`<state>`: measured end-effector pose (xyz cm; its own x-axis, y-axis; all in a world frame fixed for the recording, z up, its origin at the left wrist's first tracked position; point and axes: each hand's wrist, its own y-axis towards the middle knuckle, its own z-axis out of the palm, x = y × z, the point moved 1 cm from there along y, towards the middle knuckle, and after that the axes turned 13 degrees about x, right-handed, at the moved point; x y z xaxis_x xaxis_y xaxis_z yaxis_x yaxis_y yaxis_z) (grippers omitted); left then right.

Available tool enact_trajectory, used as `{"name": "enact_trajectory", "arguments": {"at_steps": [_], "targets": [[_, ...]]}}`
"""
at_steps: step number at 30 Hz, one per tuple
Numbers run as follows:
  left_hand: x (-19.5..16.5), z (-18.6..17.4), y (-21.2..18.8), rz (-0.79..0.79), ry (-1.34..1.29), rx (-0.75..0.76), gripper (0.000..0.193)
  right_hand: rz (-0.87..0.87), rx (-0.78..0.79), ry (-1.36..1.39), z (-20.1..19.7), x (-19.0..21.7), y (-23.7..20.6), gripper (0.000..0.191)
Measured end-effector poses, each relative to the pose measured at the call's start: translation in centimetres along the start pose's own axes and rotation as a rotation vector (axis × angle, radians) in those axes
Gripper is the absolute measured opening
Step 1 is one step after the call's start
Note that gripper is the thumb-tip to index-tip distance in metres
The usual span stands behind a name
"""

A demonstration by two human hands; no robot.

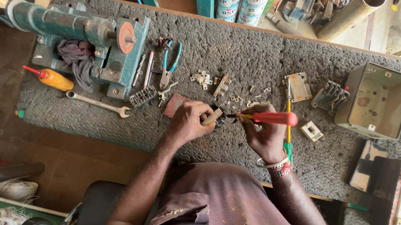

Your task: The person assembles a small electrical component on a workbench. They use a red-handled screwdriver to tighten screws and attach a white plastic piece to the black housing. The person repeatedly adjusts and inspects the assembly while handling small metal parts.

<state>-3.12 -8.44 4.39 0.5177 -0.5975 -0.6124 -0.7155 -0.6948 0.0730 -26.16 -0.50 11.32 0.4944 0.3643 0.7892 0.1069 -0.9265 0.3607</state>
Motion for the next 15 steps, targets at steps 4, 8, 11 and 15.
{"name": "enact_trajectory", "arguments": {"at_steps": [4, 8, 11, 15], "targets": [[-0.1, -1.2, 0.8, -0.114, 0.06, 0.153, 0.016, -0.026, -0.059, 0.11, 0.4, -0.8, -1.8, 0.022], [-0.7, -2.5, 1.4, -0.11, 0.087, 0.194, 0.018, -0.074, -0.058, 0.114, 1.2, -0.7, -2.8, 0.021], [-1.2, -2.9, 1.3, -0.103, 0.105, 0.211, 0.016, -0.115, -0.033, 0.059, 1.5, 0.1, -3.1, 0.022], [-1.6, -2.5, 1.3, -0.112, 0.138, 0.231, 0.013, -0.127, 0.015, -0.089, 1.7, 2.0, -2.9, 0.028]]}}
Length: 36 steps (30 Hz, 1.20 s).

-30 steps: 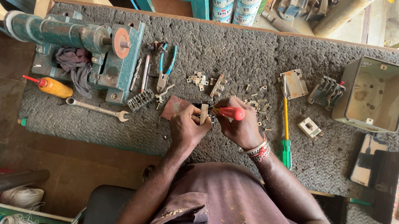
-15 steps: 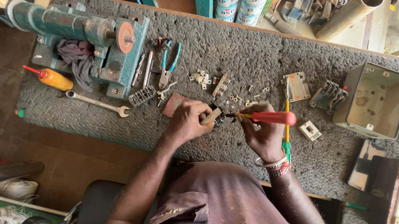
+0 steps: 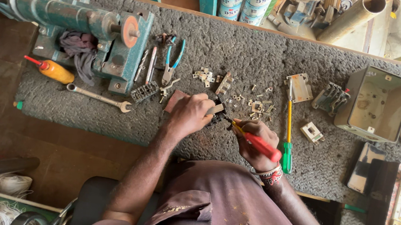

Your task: The person assembles a small electrical component on a workbench. They use a red-handled screwdriver to tighten screws and attach a white plastic piece to the black housing. The person repeatedly adjusts and inspects the assembly while handling small metal parts.

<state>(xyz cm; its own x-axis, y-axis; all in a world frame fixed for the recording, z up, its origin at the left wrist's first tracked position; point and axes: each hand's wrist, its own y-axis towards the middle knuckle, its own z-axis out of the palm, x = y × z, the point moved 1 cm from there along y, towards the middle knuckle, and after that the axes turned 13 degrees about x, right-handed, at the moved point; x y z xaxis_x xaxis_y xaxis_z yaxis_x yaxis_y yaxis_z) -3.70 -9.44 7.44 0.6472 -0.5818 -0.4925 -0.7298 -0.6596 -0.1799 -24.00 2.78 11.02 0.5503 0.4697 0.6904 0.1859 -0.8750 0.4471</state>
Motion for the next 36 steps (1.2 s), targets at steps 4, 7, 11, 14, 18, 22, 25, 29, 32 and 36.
{"name": "enact_trajectory", "arguments": {"at_steps": [4, 7, 11, 14, 18, 22, 25, 29, 32, 36], "targets": [[0.0, 0.5, 0.1, 0.04, 0.02, -0.054, 0.02, -0.047, 0.061, -0.091, 0.2, 1.6, 1.3, 0.026], [0.3, 0.9, 0.1, 0.057, 0.013, -0.077, 0.019, 0.025, 0.137, -0.13, 0.3, 2.4, 2.4, 0.023], [0.8, 1.4, 0.2, 0.063, 0.022, -0.066, 0.016, 0.173, 0.262, -0.123, 0.3, 2.7, 4.3, 0.02], [1.1, 1.7, 0.2, 0.095, 0.023, -0.103, 0.014, 0.18, 0.348, -0.122, 0.0, 2.4, 5.9, 0.017], [1.3, 1.9, 0.2, 0.101, 0.026, -0.133, 0.01, 0.197, 0.444, -0.181, 0.1, 1.9, 7.3, 0.017], [1.4, 2.1, 0.1, 0.097, 0.041, -0.119, 0.011, 0.139, 0.439, -0.181, 0.4, 1.7, 7.5, 0.021], [1.4, 2.1, 0.0, 0.137, 0.001, -0.157, 0.02, 0.084, 0.403, -0.161, 0.4, 1.9, 6.9, 0.021], [1.2, 2.1, 0.0, 0.128, 0.018, -0.158, 0.02, 0.096, 0.398, -0.163, 0.3, 2.0, 5.7, 0.029], [1.0, 2.2, -0.2, 0.127, 0.006, -0.157, 0.02, 0.091, 0.4, -0.163, 0.4, 1.9, 5.4, 0.03], [1.3, 1.9, -0.1, 0.101, -0.008, -0.099, 0.016, 0.192, 0.392, -0.091, 0.3, 1.2, 6.2, 0.022]]}}
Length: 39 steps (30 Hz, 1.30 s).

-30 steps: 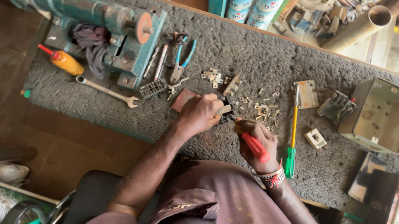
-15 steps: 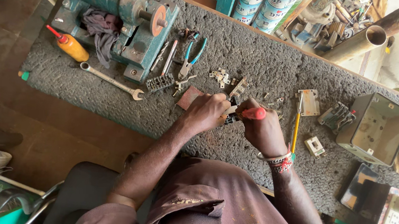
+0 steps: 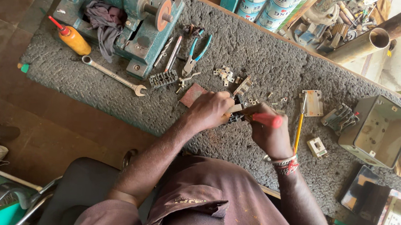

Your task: The person assembles a small electrical component on a workbench. They use a red-handled screwdriver to tighten screws and attach a white plastic piece to the black housing. The person repeatedly adjusts and inspects the assembly while handling small metal parts.

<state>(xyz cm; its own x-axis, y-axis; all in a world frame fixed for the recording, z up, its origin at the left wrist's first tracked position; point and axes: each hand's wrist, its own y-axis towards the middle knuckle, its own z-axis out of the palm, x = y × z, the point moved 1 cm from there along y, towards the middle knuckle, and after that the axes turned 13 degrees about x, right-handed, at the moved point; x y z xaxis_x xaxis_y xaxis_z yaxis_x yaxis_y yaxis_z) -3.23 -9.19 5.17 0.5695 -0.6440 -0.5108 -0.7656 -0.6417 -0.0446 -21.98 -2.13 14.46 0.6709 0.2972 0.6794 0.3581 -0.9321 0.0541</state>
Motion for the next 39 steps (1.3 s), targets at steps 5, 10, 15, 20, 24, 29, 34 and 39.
{"name": "enact_trajectory", "arguments": {"at_steps": [5, 10, 15, 20, 24, 29, 34, 39], "targets": [[0.1, -0.2, -0.1, 0.012, -0.013, -0.023, 0.015, -0.031, 0.055, -0.001, -0.8, -0.1, 0.8, 0.022], [0.1, 0.0, -0.1, 0.041, -0.001, -0.051, 0.02, -0.089, 0.067, -0.002, -1.2, 0.4, 0.6, 0.02], [0.1, 0.1, -0.1, 0.04, -0.017, -0.044, 0.014, 0.043, 0.044, -0.001, -1.7, 0.7, 0.2, 0.016], [0.0, 0.2, 0.0, 0.052, -0.017, -0.038, 0.011, -0.03, 0.062, 0.007, -1.5, 1.0, 0.4, 0.019], [-0.1, 0.0, -0.2, 0.054, 0.0, -0.044, 0.016, -0.019, 0.087, -0.012, -1.3, 0.9, 0.5, 0.018], [-0.3, -0.4, -0.2, 0.032, -0.019, -0.037, 0.019, 0.004, 0.103, -0.01, -1.5, 0.6, 0.5, 0.02], [-0.3, -0.7, -0.1, 0.031, -0.021, -0.04, 0.019, -0.078, 0.058, -0.017, -1.0, 0.6, 0.1, 0.022], [-0.2, -0.7, 0.0, 0.011, -0.032, -0.042, 0.023, -0.142, 0.002, -0.011, -0.3, 0.7, -1.0, 0.027]]}}
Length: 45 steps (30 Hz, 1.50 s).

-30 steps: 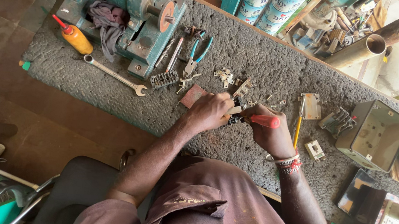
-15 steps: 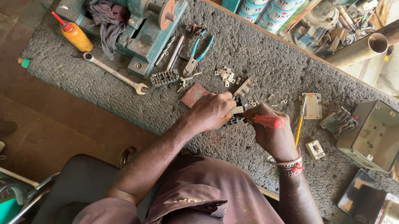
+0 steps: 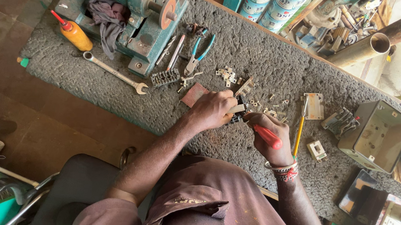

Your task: The person assembles a small electrical component on a workbench. They use a red-handled screwdriver to tighten screws and attach a white plastic piece to the black housing. The person repeatedly adjusts and inspects the assembly while handling small metal parts.

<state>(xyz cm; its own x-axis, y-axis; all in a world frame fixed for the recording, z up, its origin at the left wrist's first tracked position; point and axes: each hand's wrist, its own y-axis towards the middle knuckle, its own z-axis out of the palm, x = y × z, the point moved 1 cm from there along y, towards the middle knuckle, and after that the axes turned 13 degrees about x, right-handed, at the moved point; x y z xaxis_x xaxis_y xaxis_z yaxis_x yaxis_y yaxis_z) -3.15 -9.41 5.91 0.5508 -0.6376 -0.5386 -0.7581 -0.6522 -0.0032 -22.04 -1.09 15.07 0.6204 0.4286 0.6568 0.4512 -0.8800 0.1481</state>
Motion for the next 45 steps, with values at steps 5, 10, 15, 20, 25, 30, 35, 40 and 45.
{"name": "enact_trajectory", "arguments": {"at_steps": [5, 10, 15, 20, 25, 30, 35, 40, 45], "targets": [[0.0, 0.1, 0.1, -0.011, -0.009, -0.002, 0.022, -0.028, -0.053, 0.089, -0.4, -0.2, -0.2, 0.018], [-0.1, 0.1, 0.0, -0.019, -0.019, 0.013, 0.019, 0.029, 0.007, 0.066, -1.5, 0.1, 0.2, 0.015], [-0.4, -0.1, -0.2, 0.019, -0.007, -0.018, 0.021, 0.203, 0.096, 0.005, -2.1, 0.4, 1.2, 0.018], [-0.3, -0.2, -0.3, 0.022, -0.016, -0.029, 0.021, 0.117, 0.15, -0.048, -2.0, 0.2, 2.1, 0.018], [0.1, 0.2, -0.1, 0.028, -0.023, -0.022, 0.019, 0.038, 0.109, 0.001, -1.6, -0.5, 1.5, 0.022], [0.5, 0.5, 0.0, 0.031, -0.041, -0.02, 0.018, -0.07, -0.026, 0.082, -0.6, -1.0, 0.1, 0.025], [0.5, 0.5, 0.1, 0.025, -0.043, -0.002, 0.024, -0.049, -0.047, 0.107, 0.1, -0.9, -0.1, 0.02], [0.4, 0.3, 0.2, 0.019, -0.04, 0.013, 0.025, 0.011, -0.042, 0.02, -1.4, 0.0, -0.1, 0.016], [0.4, 0.2, 0.3, -0.013, -0.047, 0.047, 0.021, 0.14, -0.09, 0.104, -4.0, 0.6, -1.6, 0.015]]}}
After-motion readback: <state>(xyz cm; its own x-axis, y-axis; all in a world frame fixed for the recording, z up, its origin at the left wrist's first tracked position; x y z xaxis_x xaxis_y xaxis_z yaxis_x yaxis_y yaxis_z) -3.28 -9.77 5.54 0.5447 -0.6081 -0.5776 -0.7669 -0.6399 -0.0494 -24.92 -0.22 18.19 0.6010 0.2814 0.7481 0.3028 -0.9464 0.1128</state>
